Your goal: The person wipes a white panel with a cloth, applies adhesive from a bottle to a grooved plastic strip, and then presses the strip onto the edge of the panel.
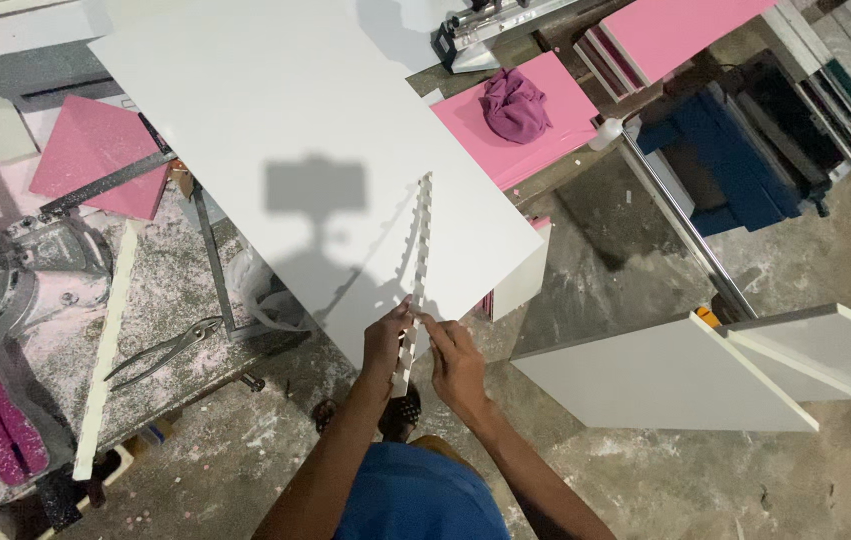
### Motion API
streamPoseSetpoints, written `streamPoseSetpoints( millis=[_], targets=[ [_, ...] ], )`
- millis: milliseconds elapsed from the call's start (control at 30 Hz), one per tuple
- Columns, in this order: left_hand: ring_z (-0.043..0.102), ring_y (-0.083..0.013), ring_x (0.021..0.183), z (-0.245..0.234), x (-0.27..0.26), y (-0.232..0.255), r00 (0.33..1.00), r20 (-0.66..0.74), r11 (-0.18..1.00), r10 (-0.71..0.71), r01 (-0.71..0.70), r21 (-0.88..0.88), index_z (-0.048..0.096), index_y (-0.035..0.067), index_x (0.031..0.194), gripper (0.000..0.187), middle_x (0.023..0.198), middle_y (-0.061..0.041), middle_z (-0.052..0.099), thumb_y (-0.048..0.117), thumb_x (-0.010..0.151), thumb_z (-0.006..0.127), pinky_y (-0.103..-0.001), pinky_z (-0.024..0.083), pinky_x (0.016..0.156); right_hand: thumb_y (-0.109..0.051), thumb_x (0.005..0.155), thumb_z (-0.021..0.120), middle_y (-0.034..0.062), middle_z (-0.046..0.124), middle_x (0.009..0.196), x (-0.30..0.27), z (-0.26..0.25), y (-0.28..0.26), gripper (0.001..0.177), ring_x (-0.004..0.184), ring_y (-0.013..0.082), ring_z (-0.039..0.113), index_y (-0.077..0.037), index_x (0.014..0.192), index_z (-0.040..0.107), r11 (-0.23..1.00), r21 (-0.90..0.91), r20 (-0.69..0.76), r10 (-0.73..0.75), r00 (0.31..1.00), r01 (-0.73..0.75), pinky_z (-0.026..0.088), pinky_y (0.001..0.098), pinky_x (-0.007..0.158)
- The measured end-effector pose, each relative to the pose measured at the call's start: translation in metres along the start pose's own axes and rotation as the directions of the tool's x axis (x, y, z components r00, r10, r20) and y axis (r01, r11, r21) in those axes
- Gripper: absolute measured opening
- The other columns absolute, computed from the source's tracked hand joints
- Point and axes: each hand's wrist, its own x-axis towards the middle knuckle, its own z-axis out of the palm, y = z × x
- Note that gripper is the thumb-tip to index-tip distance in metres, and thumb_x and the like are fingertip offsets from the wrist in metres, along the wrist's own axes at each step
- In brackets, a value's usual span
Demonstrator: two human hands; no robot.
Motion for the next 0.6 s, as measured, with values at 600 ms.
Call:
streamPoseSetpoints(
  millis=[600],
  targets=[
    [0.066, -0.0191, 0.079, 0.011, 0.026, 0.014, 0.997, -0.067, 0.999, -0.046, 0.047, 0.018, 0.074, 0.032, 0.132, 0.049, 0.105, -0.013, 0.079, 0.02, 0.084, 0.075, -0.031, 0.049, 0.065, 0.004, 0.096, 0.056, 0.0119, 0.063, 0.089, -0.009, -0.03, -0.053, 0.045, 0.063, 0.0331, 0.056, -0.011, 0.137, 0.068, 0.989, 0.1, -0.087, -0.098, 0.991, 0.106, 0.051, 0.0375, 0.054]
  ],
)
